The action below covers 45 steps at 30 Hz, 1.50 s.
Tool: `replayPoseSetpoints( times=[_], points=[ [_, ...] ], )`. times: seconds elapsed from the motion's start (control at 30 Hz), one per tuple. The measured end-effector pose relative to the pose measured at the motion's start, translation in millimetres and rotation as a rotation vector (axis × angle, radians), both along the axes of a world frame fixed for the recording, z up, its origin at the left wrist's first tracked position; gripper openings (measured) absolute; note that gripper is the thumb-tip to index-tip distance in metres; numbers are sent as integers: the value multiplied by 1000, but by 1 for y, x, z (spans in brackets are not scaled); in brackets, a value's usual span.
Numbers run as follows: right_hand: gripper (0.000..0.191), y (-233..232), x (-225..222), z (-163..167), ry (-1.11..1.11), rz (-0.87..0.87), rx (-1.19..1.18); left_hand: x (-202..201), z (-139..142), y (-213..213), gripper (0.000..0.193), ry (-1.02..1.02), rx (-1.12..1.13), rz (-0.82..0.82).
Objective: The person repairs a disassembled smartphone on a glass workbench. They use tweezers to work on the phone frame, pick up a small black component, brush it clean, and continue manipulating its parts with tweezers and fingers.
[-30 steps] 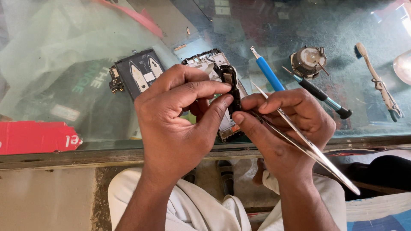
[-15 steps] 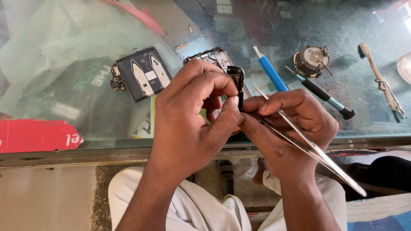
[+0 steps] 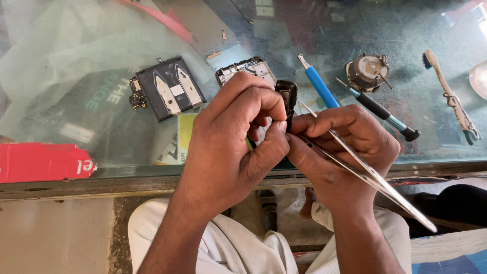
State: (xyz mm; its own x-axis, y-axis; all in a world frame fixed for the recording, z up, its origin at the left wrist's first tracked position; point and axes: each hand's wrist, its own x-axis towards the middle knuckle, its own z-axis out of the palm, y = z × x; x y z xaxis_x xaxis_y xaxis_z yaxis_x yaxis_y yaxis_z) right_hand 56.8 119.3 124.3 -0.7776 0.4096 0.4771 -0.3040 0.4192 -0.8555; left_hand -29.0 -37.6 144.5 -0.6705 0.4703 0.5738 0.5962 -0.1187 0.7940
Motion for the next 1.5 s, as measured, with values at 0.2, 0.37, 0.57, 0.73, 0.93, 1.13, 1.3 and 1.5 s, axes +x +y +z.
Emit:
replayPoseSetpoints(
  times=[0.2, 0.37, 0.57, 0.73, 0.93, 1.13, 1.3, 1.5],
  points=[
    [21, 1, -1, 2, 15, 12, -31, -2, 0, 0, 10, -96, 1, -40],
    [22, 1, -1, 2, 14, 3, -34, -2, -4, -2, 15, -70, 15, -76],
    [24, 3, -3, 1, 55, 56, -114, -3, -3, -3, 11, -50, 33, -56],
    [25, 4, -3, 2, 46, 73, -165, -3, -4, -4, 9, -58, 23, -35],
    [23, 4, -3, -1, 79, 68, -172, -3, -7, -3, 12, -104, -15, -36],
    [21, 9, 1, -3, 101, 122, -175, -3, -7, -4, 12, -113, -51, -37],
    [14, 14, -2, -5, 164, 201, -299, -3, -12, -4, 27, -83, -51, -102],
    [20, 14, 4, -5, 86, 166, -152, -3, -9, -3, 32, -30, -87, -98]
  ],
)
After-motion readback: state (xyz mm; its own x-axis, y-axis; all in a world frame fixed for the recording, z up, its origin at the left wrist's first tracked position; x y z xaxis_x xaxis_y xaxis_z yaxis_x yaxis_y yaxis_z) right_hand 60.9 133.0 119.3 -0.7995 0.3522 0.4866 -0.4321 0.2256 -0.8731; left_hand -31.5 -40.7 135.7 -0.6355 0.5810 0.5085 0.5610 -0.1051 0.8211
